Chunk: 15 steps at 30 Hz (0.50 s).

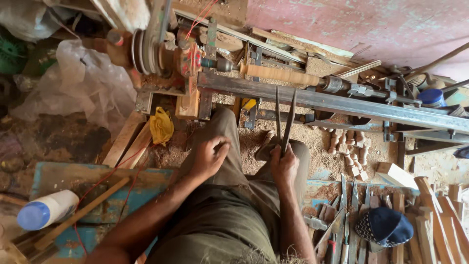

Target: The person shapes a rotating wooden spindle on a lathe using a chisel. They hold the chisel with both hands and guide it along the spinning wood to carve decorative grooves and contours.

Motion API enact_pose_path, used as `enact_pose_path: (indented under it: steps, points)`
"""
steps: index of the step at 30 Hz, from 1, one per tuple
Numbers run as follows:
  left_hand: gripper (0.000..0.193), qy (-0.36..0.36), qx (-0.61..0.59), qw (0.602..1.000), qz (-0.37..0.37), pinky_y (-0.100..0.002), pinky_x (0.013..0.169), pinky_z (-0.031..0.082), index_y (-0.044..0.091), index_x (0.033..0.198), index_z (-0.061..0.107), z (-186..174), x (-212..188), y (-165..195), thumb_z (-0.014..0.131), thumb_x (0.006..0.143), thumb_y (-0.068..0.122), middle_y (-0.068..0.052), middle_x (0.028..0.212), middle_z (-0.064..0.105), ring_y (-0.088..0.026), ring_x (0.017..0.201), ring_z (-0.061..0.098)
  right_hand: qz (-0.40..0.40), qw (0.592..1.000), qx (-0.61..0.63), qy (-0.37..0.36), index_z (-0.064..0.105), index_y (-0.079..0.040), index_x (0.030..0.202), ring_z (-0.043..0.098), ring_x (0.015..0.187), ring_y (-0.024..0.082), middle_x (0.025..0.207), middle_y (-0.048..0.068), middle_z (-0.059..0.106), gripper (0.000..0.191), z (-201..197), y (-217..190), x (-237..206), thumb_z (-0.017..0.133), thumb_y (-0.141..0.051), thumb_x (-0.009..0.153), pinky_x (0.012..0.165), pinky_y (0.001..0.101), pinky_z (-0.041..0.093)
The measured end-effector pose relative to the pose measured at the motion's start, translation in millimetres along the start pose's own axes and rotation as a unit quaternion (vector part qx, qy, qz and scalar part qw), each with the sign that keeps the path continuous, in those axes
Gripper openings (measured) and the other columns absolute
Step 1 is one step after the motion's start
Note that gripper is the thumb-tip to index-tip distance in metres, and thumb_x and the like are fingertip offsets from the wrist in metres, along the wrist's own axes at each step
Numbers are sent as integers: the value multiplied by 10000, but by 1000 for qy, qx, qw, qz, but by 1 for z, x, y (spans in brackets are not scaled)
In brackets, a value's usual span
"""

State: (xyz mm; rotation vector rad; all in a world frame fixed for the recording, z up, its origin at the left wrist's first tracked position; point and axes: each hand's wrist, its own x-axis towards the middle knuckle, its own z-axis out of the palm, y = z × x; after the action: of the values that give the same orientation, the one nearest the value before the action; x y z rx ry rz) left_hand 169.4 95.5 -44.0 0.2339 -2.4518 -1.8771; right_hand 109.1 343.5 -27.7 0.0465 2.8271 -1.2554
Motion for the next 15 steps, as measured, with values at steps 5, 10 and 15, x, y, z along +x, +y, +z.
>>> enact_pose_path:
  steps: [5,10,15]
  points:
    - [518,19,308,883,354,-470,1209,436,-17,1485,482,-8,80,18,572,982,66,-216,1537,540,-357,1423,535,66,944,310,-90,616,-7,1237,610,486,127,826,130,764,274,16,-14,-4,474,-170,1068,409,274,489]
    - [732,-234,501,774,309,-484,1267,192,31,1602,186,-7,151,26,473,928,41,-149,1688,148,-296,1546,189,101,852,506,-86,539,22,1173,525,420,127,814,143,716,220,46,-26,-2,444,-161,1095,347,260,402]
    - [592,-198,481,771,367,-444,1291,202,62,1625,195,-4,161,26,332,1048,66,-118,1712,174,-262,1567,217,97,858,497,-79,547,21,1135,509,421,127,788,140,695,209,47,-11,5,456,-164,1102,342,258,382]
